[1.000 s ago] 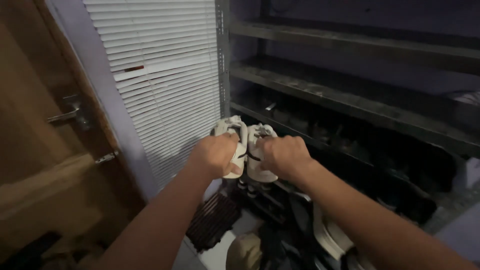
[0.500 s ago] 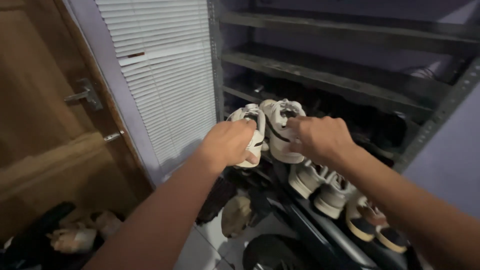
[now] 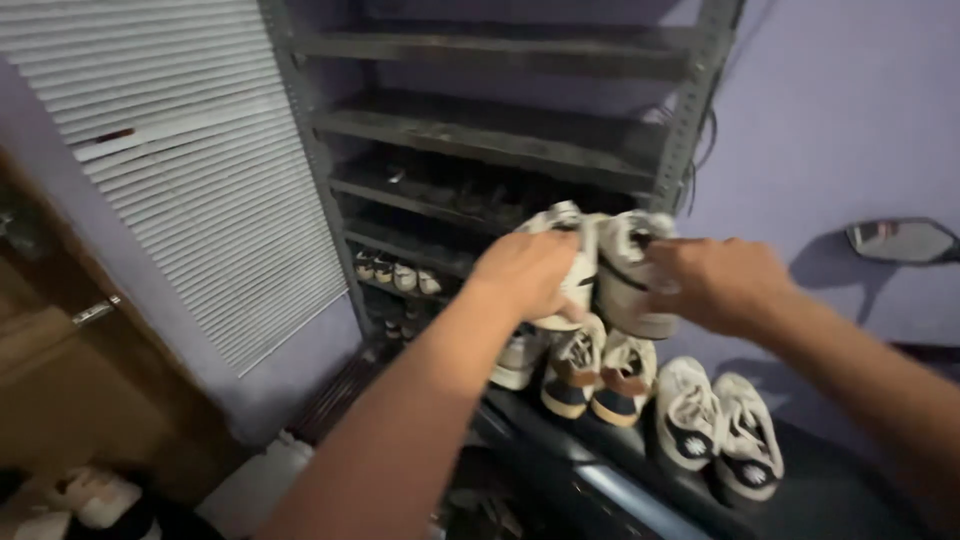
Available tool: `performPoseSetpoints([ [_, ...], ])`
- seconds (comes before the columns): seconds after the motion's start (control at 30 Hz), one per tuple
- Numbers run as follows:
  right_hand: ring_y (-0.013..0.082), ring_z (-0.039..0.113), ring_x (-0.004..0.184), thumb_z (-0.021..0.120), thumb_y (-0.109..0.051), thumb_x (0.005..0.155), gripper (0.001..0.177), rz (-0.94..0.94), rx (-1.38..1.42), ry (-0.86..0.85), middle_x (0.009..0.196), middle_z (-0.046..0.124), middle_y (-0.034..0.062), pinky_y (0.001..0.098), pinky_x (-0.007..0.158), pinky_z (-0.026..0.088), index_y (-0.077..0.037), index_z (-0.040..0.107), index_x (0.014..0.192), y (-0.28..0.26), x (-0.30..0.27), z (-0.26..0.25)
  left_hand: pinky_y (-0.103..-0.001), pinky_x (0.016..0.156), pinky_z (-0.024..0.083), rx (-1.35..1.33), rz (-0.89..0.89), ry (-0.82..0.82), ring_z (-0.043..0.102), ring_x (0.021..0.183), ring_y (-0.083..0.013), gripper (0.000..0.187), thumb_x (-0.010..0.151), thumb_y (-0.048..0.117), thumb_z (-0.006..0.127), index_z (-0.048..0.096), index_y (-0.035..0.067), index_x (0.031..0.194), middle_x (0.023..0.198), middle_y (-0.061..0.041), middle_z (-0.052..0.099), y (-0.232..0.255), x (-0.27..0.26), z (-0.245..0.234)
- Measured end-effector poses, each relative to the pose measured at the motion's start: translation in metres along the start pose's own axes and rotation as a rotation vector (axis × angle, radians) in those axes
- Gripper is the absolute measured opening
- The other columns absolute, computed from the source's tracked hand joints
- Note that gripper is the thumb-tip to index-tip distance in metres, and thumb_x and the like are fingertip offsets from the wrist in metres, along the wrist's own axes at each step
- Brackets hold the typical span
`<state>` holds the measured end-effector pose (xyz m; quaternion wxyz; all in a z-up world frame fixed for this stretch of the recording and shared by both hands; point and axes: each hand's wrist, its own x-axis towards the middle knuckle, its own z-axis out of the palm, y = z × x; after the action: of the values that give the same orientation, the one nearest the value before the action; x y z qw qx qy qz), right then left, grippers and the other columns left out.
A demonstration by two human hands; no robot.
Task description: The person removes shoes from a shoe rack and from the floor by hand and arranges them in a line on a motorcycle seat.
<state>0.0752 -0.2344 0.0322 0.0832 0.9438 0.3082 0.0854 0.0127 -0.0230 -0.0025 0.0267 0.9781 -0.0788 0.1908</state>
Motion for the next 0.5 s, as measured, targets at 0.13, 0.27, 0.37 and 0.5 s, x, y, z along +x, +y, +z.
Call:
performPoseSetpoints([
  [0.13, 0.0312, 0.076, 0.103, 0.070, -0.065, 0.081, 0.065, 0.087, -0.050, -0.070, 0.113, 0.076, 0.0046, 0.0461, 0.085, 0.062, -0.035, 0.059, 0.137, 0.102, -0.020, 0.036, -0.046, 0.089, 0.055, -0.102, 0.036, 0.025, 0.069, 0.107, -0.0367, 0.078, 0.060, 0.047, 0.094, 0.061, 0.002, 0.115, 0.111, -0.018, 0.072, 0.094, 0.062, 0.048],
  [0.27, 0.0285, 0.078, 0.104, 0.067, -0.070, 0.083, 0.066, 0.149, -0.109, -0.202, 0.114, 0.080, 0.0045, 0.0449, 0.086, 0.063, -0.032, 0.062, 0.137, 0.199, -0.036, 0.095, -0.046, 0.091, 0.055, -0.200, -0.009, 0.000, 0.068, 0.110, -0.0364, 0.075, 0.057, 0.044, 0.095, 0.062, 0.004, 0.112, 0.111, -0.016, 0.072, 0.187, 0.105, 0.110],
  [0.37, 0.0289, 0.076, 0.108, 0.071, -0.070, 0.079, 0.069, 0.162, -0.085, -0.253, 0.118, 0.078, 0.0049, 0.0455, 0.091, 0.062, -0.034, 0.062, 0.137, 0.249, -0.051, 0.140, -0.047, 0.092, 0.055, -0.267, -0.039, -0.079, 0.067, 0.112, -0.0366, 0.075, 0.060, 0.043, 0.094, 0.061, 0.005, 0.116, 0.114, -0.016, 0.072, 0.239, 0.120, 0.151],
  [0.5, 0.0299, 0.075, 0.111, 0.074, -0.067, 0.075, 0.072, 0.153, -0.079, -0.322, 0.120, 0.076, 0.0067, 0.0455, 0.095, 0.061, -0.039, 0.060, 0.139, 0.289, -0.072, 0.181, -0.046, 0.093, 0.055, -0.314, -0.009, -0.145, 0.067, 0.112, -0.0356, 0.073, 0.057, 0.040, 0.095, 0.064, 0.005, 0.113, 0.116, -0.013, 0.071, 0.289, 0.130, 0.196],
])
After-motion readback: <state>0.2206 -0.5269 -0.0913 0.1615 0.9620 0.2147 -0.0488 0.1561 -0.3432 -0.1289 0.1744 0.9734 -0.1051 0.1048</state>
